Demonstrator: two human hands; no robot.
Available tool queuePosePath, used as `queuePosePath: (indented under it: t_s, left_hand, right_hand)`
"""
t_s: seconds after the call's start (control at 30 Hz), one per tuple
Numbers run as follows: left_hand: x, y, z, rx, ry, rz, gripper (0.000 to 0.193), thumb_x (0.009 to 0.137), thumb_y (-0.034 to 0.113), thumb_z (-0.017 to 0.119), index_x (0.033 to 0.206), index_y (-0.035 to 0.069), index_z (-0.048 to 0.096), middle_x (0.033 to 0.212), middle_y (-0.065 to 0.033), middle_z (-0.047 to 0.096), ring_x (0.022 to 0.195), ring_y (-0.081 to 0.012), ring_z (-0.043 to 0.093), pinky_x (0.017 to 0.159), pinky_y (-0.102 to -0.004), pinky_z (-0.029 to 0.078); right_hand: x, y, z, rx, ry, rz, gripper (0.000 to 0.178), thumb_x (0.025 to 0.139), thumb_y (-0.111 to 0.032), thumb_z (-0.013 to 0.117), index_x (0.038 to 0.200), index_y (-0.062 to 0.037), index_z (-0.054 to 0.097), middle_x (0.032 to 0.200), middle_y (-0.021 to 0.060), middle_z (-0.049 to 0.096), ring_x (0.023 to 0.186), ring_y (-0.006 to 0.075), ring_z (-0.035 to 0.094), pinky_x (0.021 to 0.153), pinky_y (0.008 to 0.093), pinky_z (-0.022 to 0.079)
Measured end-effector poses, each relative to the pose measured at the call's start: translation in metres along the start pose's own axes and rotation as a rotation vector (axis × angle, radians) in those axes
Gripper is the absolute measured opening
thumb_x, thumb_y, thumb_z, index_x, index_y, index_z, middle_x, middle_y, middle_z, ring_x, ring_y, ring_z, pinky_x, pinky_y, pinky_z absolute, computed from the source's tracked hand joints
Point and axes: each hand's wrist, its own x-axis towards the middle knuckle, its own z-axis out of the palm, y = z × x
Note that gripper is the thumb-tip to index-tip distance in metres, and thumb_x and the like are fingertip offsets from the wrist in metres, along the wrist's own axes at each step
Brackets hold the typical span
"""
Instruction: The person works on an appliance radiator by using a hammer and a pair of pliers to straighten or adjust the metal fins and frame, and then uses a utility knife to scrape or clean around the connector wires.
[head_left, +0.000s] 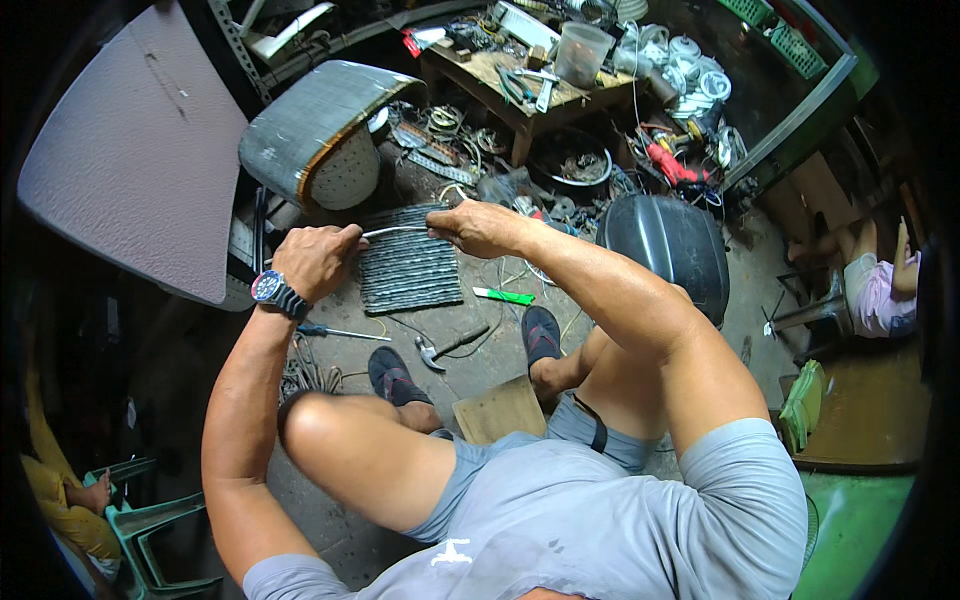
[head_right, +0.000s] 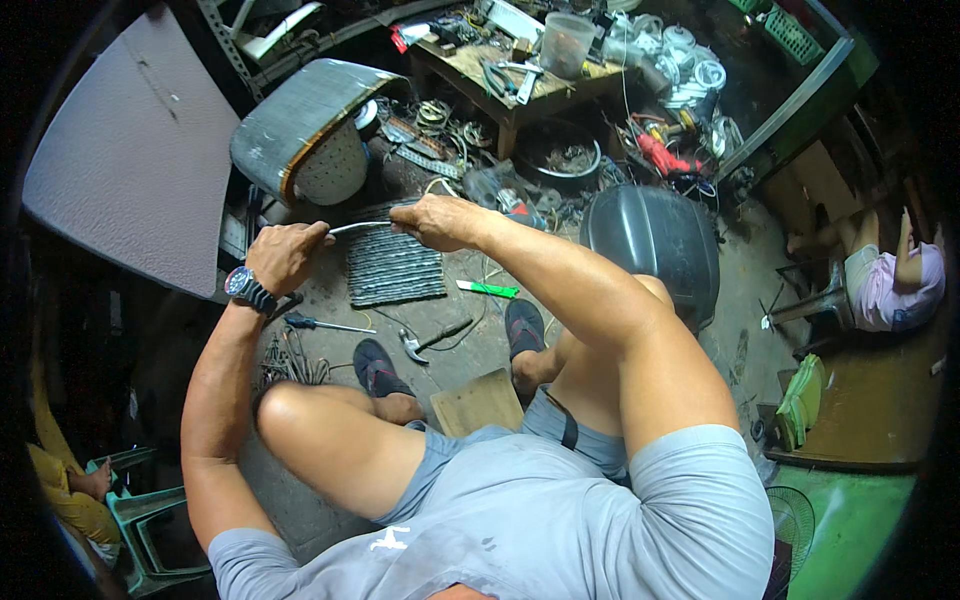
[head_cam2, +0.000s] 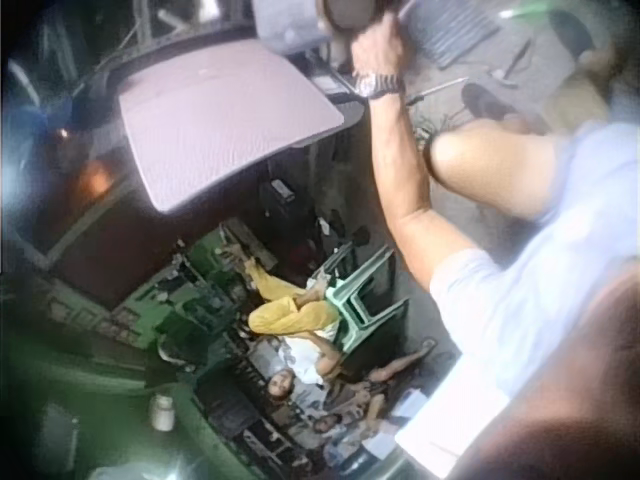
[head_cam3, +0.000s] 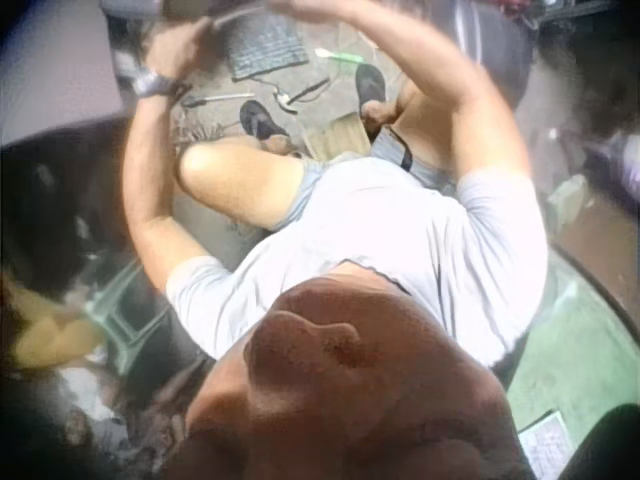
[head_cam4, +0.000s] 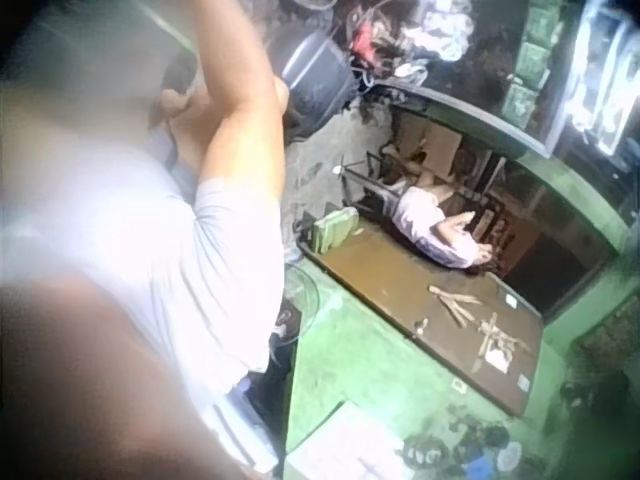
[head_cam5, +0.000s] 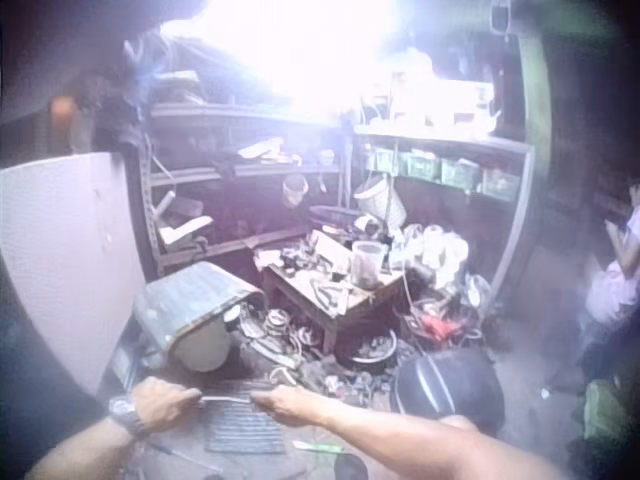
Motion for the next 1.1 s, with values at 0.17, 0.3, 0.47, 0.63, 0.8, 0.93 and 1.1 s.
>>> queuePosePath:
  t_s: [0.17, 0.3, 0.47, 0.63, 0.8, 0.93, 1.1]
  left_hand:
    - [-0.001, 0.007, 0.037, -0.277, 0.072, -0.076, 0.012, 0.096, 0.021, 0.061, 0.092, 0.01, 0.061, 0.078, -0.0163, 0.066, 0.073, -0.041, 0.065, 0.06, -0.0506, 0.049]
    - [-0.007, 0.001, 0.049, -0.157, -0.071, -0.405, 0.024, 0.099, 0.032, 0.058, 0.099, 0.01, 0.068, 0.084, -0.0209, 0.07, 0.077, -0.044, 0.066, 0.066, -0.0558, 0.05]
    - [-0.025, -0.007, 0.056, -0.548, -0.024, -0.612, 0.033, 0.101, 0.028, 0.057, 0.116, 0.002, 0.068, 0.094, -0.0203, 0.073, 0.088, -0.0368, 0.07, 0.076, -0.0444, 0.053]
    - [-0.004, 0.015, 0.054, -1.4, -0.079, -0.829, 0.029, 0.104, 0.024, 0.053, 0.117, 0.002, 0.066, 0.076, 0.0034, 0.055, 0.063, -0.0068, 0.048, 0.056, -0.0229, 0.039]
    - [-0.015, 0.013, 0.057, -1.72, -0.282, -0.954, 0.029, 0.105, 0.024, 0.052, 0.118, 0.001, 0.064, 0.073, 0.0067, 0.047, 0.058, -0.0035, 0.039, 0.05, -0.0183, 0.031]
    - [-0.004, 0.009, 0.051, -1.764, -0.312, -0.871, 0.029, 0.105, 0.027, 0.055, 0.115, 0.002, 0.064, 0.071, 0.0072, 0.045, 0.054, -0.0034, 0.035, 0.047, -0.0191, 0.028]
    - [0.027, 0.031, 0.07, -0.976, -0.212, -0.549, 0.035, 0.104, 0.034, 0.054, 0.1, 0.002, 0.068, 0.066, -0.0106, 0.06, 0.06, -0.0261, 0.058, 0.055, -0.0385, 0.042]
  right_hand:
    - [-0.012, 0.026, 0.026, 0.224, -0.044, 0.027, 0.019, 0.104, -0.028, 0.053, 0.108, -0.0097, 0.057, 0.095, 0.0208, 0.068, 0.089, 0.043, 0.065, 0.075, 0.0479, 0.05]
    - [-0.028, 0.091, 0.091, 0.294, 0.106, 0.13, 0.038, 0.106, -0.04, 0.047, 0.111, -0.0051, 0.059, 0.101, 0.0241, 0.067, 0.098, 0.0454, 0.063, 0.084, 0.0528, 0.048]
    - [-0.099, 0.226, 0.157, 0.023, -0.183, 0.425, 0.038, 0.103, -0.041, 0.049, 0.118, -0.0097, 0.064, 0.11, 0.0239, 0.068, 0.105, 0.0452, 0.063, 0.09, 0.0551, 0.048]
    - [-0.138, 0.291, 0.162, -0.253, -0.283, 0.624, 0.051, 0.1, -0.042, 0.055, 0.134, -0.0052, 0.058, 0.121, 0.0293, 0.065, 0.115, 0.0437, 0.061, 0.097, 0.0524, 0.048]
    - [0.035, 0.137, 0.074, 0.158, 0.6, 0.299, 0.037, 0.103, -0.03, 0.052, 0.121, 0.0007, 0.061, 0.117, 0.0245, 0.062, 0.109, 0.0427, 0.059, 0.094, 0.0476, 0.047]
    - [0.073, 0.0, -0.015, -0.041, 0.132, -0.278, 0.043, 0.097, -0.037, 0.061, 0.131, -0.0114, 0.061, 0.118, 0.0173, 0.066, 0.114, 0.0355, 0.062, 0.098, 0.0472, 0.049]
    - [0.056, 0.017, -0.006, -0.168, -0.121, -0.262, 0.036, 0.096, -0.04, 0.059, 0.087, -0.0057, 0.06, 0.072, 0.018, 0.066, 0.074, 0.0414, 0.067, 0.066, 0.054, 0.051]
